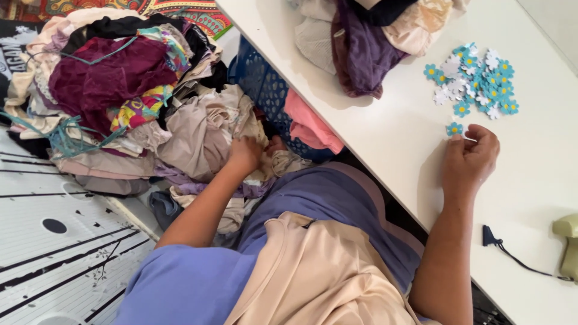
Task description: Attaching decorative flower cutouts to lingerie items using a hot glue gun.
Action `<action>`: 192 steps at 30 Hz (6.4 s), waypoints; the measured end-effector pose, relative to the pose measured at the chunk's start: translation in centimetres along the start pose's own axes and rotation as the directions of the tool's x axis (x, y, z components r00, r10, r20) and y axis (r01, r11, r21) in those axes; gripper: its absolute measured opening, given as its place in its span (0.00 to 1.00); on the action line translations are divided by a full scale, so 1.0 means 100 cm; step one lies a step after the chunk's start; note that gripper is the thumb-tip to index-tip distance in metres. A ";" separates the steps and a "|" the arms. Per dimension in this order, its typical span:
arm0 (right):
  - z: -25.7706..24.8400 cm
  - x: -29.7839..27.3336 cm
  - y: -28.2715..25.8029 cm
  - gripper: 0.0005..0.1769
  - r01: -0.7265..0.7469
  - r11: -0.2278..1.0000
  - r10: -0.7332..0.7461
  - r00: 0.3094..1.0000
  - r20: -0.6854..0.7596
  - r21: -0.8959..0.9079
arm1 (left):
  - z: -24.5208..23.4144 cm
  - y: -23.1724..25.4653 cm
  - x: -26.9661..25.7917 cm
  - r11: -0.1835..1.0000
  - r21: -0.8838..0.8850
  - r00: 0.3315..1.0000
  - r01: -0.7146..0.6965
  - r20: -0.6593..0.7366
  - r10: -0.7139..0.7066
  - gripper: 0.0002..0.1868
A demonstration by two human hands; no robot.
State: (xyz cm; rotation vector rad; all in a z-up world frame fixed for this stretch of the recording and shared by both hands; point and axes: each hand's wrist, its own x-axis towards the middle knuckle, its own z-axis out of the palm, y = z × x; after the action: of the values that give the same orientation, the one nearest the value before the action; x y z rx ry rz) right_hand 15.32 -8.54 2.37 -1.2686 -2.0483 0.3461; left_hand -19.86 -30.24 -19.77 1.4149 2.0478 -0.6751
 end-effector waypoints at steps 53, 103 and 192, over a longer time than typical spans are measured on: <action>-0.263 -0.039 0.052 0.10 0.035 0.302 0.342 0.929 -0.142 0.953 | -0.326 0.248 -0.207 -0.353 -0.335 0.233 -0.874 -0.925 0.301 0.15; -0.168 -0.108 0.080 0.26 -0.184 0.932 0.124 0.971 -0.205 -0.311 | -0.218 0.244 -0.164 -0.523 -0.677 0.620 -0.518 -0.719 0.315 0.08; -0.232 -0.093 0.224 0.20 -0.259 0.965 0.235 0.818 -0.525 0.029 | -0.229 0.258 -0.157 -0.056 -0.682 0.600 -0.730 -0.677 0.427 0.10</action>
State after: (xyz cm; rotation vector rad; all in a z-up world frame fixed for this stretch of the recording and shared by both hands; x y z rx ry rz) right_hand 48.91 -8.63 3.00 -1.4696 -1.4340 0.0520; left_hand 5.41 -16.96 5.16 1.3316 1.1393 1.1208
